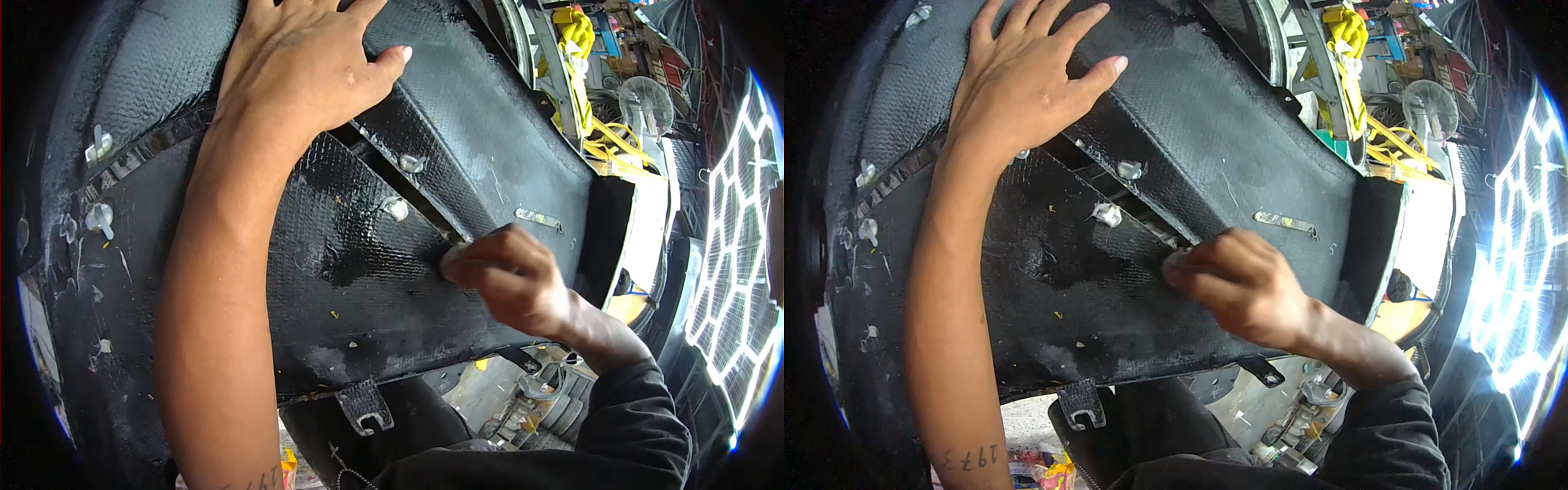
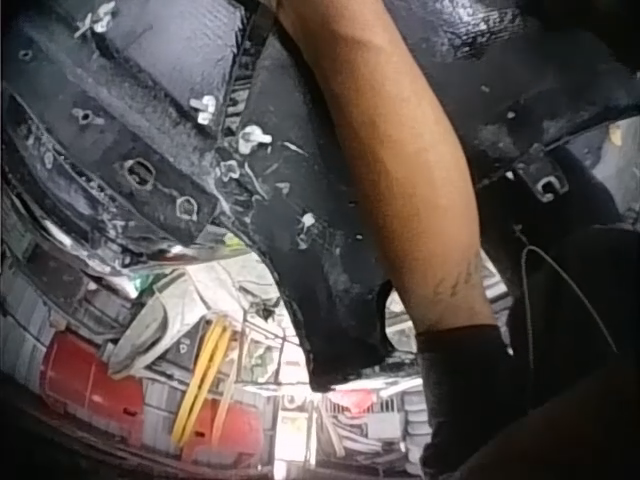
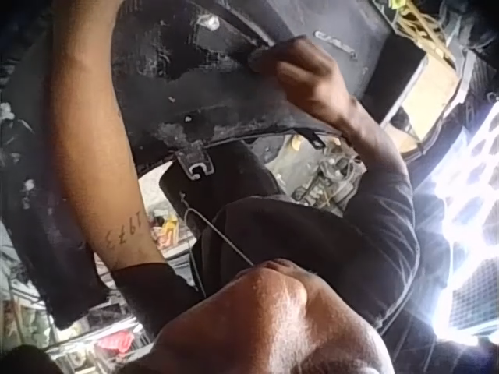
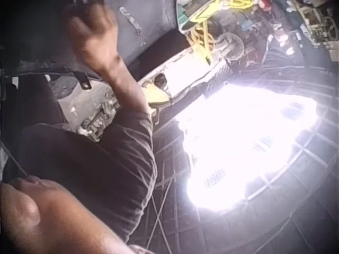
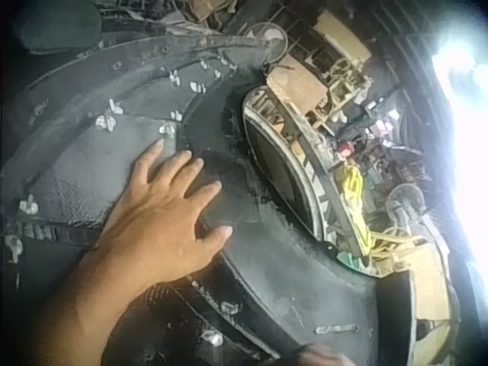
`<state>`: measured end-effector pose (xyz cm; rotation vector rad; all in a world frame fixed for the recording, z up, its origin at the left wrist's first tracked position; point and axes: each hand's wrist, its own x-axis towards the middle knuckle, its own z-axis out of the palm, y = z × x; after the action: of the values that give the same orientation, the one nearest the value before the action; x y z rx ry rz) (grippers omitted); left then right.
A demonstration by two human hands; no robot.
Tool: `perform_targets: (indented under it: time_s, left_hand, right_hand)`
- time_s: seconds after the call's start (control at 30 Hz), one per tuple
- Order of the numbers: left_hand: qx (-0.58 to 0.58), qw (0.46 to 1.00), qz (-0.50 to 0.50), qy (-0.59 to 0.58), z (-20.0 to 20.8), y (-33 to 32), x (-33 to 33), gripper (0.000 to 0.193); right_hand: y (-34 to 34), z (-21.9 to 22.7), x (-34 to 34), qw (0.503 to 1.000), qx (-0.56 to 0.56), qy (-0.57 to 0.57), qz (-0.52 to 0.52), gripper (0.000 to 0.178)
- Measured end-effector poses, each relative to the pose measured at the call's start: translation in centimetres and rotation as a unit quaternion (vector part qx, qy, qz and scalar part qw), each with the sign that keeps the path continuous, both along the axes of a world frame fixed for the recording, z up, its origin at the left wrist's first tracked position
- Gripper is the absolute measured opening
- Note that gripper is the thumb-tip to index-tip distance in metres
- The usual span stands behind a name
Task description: Cleaning and applying filler to a car fender part in an auto body shop environment.
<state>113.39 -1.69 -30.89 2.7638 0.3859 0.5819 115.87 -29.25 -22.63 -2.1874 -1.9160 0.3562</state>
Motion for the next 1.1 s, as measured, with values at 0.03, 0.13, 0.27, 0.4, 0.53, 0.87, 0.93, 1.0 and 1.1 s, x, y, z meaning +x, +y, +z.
perform_targets:
  time_s: [0.03, 0.13, 0.27, 0.4, 0.53, 0.87, 0.93, 1.0, 1.1]
  left_hand:
    - [-0.02, 1.0, -0.007, 0.006, 0.4, -0.2, 0.0, 0.066]
    - [-0.022, 1.0, 0.002, 0.023, 0.2, -0.3, 0.1, 0.066]
    - [-0.018, 1.0, 0.007, 0.017, 0.0, -0.1, 0.2, 0.067]
    - [-0.035, 0.999, -0.01, 0.024, 0.7, -0.2, -0.3, 0.067]
    - [-0.031, 0.999, -0.002, 0.02, 0.1, -0.4, -0.4, 0.066]
    - [-0.016, 0.999, 0.005, 0.027, -0.3, -0.9, 0.1, 0.065]
    - [-0.005, 1.0, 0.028, 0.012, -0.3, -0.5, -0.6, 0.065]
    - [-0.018, 1.0, 0.019, 0.01, 0.1, -0.6, -0.9, 0.064]
    - [-0.042, 0.999, 0.001, 0.0, 0.6, -1.5, -0.2, 0.065]
  right_hand:
    - [-0.4, 0.3, 0.3, 0.999, 0.005, 0.039, -0.03, 0.037]
    - [1.9, 1.6, 0.2, 0.987, 0.05, 0.096, -0.115, 0.034]
    - [2.4, -0.5, -0.9, 0.996, -0.017, 0.088, -0.021, 0.041]
    - [-0.4, 0.6, -1.6, 0.999, -0.046, -0.012, 0.021, 0.047]
    - [3.0, -1.8, -0.3, 0.998, 0.012, -0.046, 0.041, 0.048]
    - [3.2, -2.3, 0.1, 0.996, 0.029, -0.07, 0.043, 0.034]
    - [4.3, -3.0, -0.1, 0.99, 0.077, -0.091, 0.069, 0.033]
    - [2.2, -2.8, -0.9, 0.988, 0.074, -0.114, 0.08, 0.031]
    - [-0.7, -2.3, -1.2, 0.983, 0.057, -0.154, 0.087, 0.03]
